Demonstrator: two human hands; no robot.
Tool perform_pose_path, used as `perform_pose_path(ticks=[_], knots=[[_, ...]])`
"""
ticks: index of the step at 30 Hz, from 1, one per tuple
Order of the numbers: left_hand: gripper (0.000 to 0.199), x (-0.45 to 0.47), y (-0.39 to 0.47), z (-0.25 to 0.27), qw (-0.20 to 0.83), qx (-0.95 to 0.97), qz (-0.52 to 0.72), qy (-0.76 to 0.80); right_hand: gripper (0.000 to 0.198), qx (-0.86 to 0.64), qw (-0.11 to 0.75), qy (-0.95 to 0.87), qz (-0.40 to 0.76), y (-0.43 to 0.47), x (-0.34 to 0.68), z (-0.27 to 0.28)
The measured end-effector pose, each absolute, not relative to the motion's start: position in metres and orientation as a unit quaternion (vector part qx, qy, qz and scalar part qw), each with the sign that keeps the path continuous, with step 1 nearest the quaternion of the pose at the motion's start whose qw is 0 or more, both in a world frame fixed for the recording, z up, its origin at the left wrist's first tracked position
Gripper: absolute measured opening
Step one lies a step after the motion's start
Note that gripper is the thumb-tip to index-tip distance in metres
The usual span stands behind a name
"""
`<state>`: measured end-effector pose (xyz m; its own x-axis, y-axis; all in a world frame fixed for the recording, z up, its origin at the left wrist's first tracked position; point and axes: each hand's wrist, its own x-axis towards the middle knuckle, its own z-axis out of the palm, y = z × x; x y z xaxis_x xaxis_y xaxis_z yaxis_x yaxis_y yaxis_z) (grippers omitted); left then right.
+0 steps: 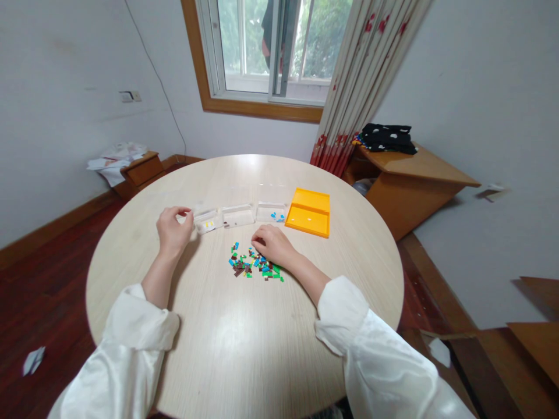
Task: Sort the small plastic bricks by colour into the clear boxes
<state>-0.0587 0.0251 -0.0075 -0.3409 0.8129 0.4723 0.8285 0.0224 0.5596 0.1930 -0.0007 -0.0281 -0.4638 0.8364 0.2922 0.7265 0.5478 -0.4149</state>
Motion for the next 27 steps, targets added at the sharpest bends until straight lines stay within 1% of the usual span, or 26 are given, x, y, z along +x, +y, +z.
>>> perform_pose_path(ticks=[6, 13, 18, 27], knots=[[0.014, -0.028, 0.012, -0.004, -0.022, -0.683, -0.431, -0.589, 0.010, -0.455, 0.258, -0.845, 0.112, 0.001, 0.193, -0.031], [0.017, -0.004, 0.003, -0.016, -0.103, -0.780, -0.399, -0.471, 0.007, -0.444, 0.293, -0.840, 0.106, 0.000, 0.193, -0.029], [0.018, 0.002, 0.004, -0.022, -0.151, -0.797, -0.366, -0.457, 0.008, -0.432, 0.326, -0.833, 0.113, 0.000, 0.193, -0.029], [0.017, 0.006, 0.000, -0.018, -0.182, -0.823, -0.332, -0.423, 0.009, -0.417, 0.342, -0.833, 0.124, -0.001, 0.193, -0.027]])
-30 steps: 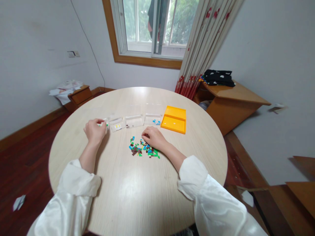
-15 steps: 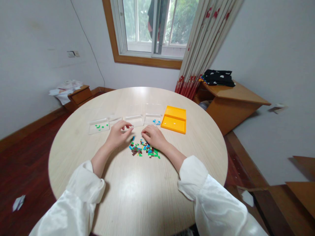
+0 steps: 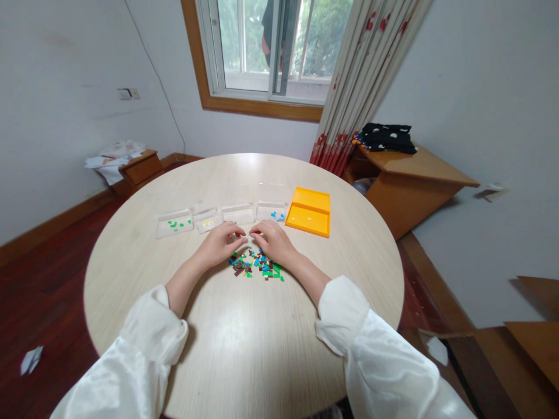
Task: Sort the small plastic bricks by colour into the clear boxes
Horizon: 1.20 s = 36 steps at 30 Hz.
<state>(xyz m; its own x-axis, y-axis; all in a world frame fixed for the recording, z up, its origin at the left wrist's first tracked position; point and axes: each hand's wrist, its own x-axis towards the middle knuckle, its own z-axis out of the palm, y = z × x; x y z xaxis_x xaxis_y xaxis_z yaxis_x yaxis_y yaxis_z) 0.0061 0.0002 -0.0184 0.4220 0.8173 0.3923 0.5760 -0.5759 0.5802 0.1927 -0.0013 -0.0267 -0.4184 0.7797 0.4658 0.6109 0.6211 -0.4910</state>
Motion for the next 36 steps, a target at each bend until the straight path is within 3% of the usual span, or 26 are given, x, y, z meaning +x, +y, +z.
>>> perform_pose_path(ticks=[5, 23, 36], knots=[[0.017, 0.006, 0.001, -0.019, 0.181, 0.825, 0.329, 0.422, 0.008, -0.418, 0.353, -0.829, 0.114, 0.001, 0.195, -0.029], [0.016, 0.004, 0.002, -0.020, 0.194, 0.824, 0.293, 0.444, 0.016, -0.475, 0.515, -0.707, 0.100, 0.022, 0.215, -0.042], [0.017, 0.004, 0.002, -0.020, 0.189, 0.818, 0.298, 0.454, 0.019, -0.471, 0.557, -0.676, 0.101, 0.031, 0.224, -0.046]])
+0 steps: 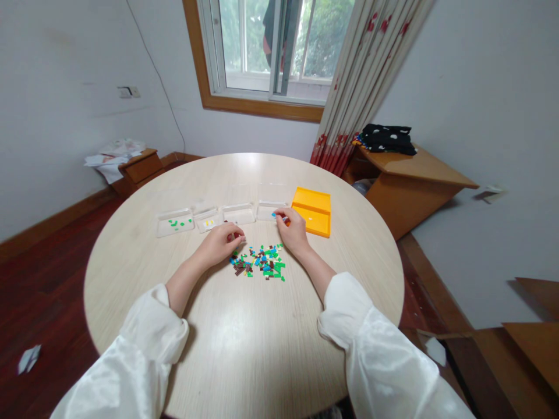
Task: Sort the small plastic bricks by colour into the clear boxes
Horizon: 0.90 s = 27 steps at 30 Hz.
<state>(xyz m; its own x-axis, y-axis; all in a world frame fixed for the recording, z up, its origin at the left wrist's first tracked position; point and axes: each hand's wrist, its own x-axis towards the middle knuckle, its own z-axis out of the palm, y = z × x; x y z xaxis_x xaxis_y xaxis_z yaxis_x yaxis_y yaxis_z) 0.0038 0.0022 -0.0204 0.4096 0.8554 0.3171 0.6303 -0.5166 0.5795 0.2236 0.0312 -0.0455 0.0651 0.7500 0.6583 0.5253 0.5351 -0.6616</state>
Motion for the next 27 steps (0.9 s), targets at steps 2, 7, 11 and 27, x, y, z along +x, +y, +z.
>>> perform_pose_path(ticks=[2, 7, 11, 27], knots=[[0.018, 0.004, 0.002, -0.020, 0.190, 0.817, 0.300, 0.454, 0.020, -0.471, 0.561, -0.673, 0.101, 0.033, 0.225, -0.047], [0.018, 0.004, 0.002, -0.021, 0.191, 0.817, 0.303, 0.453, 0.022, -0.478, 0.562, -0.667, 0.101, 0.036, 0.227, -0.051], [0.018, 0.004, 0.002, -0.021, 0.193, 0.816, 0.299, 0.456, 0.025, -0.490, 0.562, -0.659, 0.097, 0.039, 0.229, -0.055], [0.020, 0.004, 0.002, -0.020, 0.191, 0.817, 0.295, 0.457, 0.042, -0.522, 0.537, -0.656, 0.090, 0.044, 0.231, -0.060]])
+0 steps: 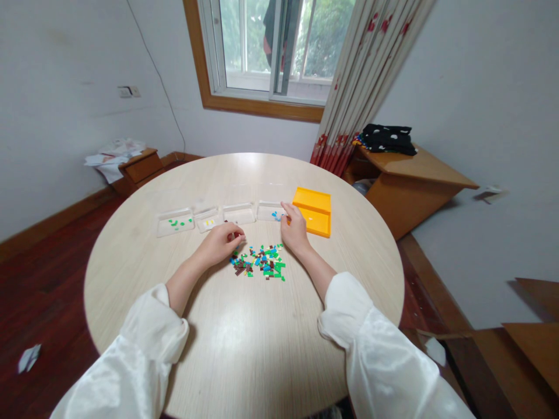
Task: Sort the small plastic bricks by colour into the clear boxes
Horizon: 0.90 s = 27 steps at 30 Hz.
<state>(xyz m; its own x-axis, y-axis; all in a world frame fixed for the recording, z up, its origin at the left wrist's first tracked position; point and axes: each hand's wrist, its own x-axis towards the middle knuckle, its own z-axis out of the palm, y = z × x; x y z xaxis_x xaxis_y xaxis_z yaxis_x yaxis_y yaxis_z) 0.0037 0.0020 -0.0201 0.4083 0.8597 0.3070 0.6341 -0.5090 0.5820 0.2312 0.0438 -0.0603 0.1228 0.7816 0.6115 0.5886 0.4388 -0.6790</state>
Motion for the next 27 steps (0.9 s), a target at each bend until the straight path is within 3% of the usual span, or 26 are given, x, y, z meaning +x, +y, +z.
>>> perform_pose_path(ticks=[27], knots=[[0.019, -0.010, 0.005, -0.016, 0.152, 0.847, 0.204, 0.466, 0.031, -0.490, 0.535, -0.684, 0.075, 0.030, 0.222, -0.048]])
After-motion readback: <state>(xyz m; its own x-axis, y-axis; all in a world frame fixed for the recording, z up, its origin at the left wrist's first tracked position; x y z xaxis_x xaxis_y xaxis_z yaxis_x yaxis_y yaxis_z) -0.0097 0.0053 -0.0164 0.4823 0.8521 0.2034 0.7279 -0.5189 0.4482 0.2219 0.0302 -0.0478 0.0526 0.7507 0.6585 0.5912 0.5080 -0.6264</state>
